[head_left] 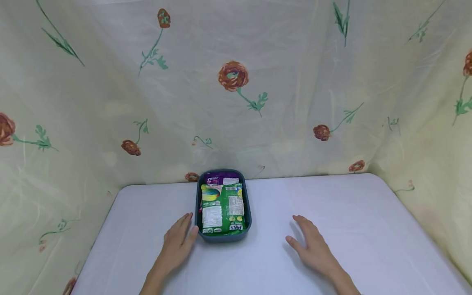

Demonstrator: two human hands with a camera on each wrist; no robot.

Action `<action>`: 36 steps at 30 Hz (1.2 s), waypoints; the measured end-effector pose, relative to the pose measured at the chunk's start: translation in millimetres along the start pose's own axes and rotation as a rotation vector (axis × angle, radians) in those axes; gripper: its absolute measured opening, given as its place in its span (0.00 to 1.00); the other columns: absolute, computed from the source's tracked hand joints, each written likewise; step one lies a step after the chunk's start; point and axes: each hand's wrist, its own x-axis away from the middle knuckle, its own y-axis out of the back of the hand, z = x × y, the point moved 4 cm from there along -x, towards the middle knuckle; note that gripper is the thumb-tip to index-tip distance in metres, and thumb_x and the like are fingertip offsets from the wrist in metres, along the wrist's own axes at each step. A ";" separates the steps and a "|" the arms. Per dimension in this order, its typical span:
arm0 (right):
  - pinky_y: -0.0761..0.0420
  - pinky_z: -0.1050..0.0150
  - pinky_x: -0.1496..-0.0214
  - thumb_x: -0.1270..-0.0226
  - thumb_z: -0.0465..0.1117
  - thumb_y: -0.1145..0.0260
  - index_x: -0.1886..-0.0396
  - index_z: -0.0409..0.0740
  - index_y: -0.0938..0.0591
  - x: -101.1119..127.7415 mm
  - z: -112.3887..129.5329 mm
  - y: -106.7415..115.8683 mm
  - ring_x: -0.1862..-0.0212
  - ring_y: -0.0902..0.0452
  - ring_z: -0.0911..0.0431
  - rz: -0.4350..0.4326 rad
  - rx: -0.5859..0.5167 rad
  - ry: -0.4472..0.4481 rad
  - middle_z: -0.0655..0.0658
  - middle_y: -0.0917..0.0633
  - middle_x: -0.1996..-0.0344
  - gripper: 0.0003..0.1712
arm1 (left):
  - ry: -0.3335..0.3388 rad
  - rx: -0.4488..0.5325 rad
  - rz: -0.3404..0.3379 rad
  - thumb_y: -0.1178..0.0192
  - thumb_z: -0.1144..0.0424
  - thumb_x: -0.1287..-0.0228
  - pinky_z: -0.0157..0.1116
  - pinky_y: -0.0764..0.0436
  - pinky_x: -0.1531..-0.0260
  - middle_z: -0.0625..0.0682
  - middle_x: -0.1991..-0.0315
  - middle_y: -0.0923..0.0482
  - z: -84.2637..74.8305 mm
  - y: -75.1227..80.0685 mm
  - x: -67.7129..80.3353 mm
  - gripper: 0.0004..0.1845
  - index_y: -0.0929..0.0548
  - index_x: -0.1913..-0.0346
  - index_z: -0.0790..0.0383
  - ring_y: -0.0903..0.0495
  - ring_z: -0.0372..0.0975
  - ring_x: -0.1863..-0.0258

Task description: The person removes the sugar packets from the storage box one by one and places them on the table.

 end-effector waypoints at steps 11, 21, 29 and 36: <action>0.25 0.53 0.40 0.29 0.51 0.45 0.32 0.45 0.37 -4.4 6.1 -1.5 0.35 0.33 0.43 0.005 -0.274 0.029 0.40 0.31 0.35 0.30 | 0.105 0.562 -0.141 0.47 0.50 0.31 0.47 0.31 0.37 0.57 0.30 0.37 -3.6 -12.2 -10.5 0.32 0.39 0.29 0.58 0.34 0.51 0.33; 0.20 0.70 0.50 0.29 0.42 0.45 0.35 0.47 0.34 -11.2 19.4 -11.0 0.43 0.25 0.49 0.004 -0.541 0.071 0.37 0.27 0.40 0.24 | 0.171 0.741 -0.214 0.45 0.58 0.33 0.43 0.38 0.32 0.57 0.29 0.39 -9.8 -27.6 -18.2 0.30 0.39 0.29 0.57 0.40 0.48 0.29; 0.18 0.67 0.53 0.29 0.37 0.44 0.36 0.41 0.34 -16.2 26.5 -15.1 0.47 0.21 0.54 -0.038 -0.714 0.054 0.30 0.28 0.43 0.23 | 0.136 0.702 -0.238 0.48 0.60 0.31 0.43 0.34 0.34 0.57 0.30 0.37 -8.6 -32.7 -14.8 0.27 0.36 0.30 0.56 0.36 0.47 0.31; 0.18 0.67 0.53 0.29 0.39 0.45 0.38 0.42 0.32 -19.6 30.4 -14.6 0.47 0.21 0.52 -0.047 -0.735 0.043 0.33 0.27 0.43 0.21 | 0.108 0.700 -0.211 0.46 0.57 0.31 0.42 0.34 0.35 0.58 0.31 0.37 -3.7 -33.1 -16.2 0.27 0.35 0.31 0.56 0.36 0.48 0.31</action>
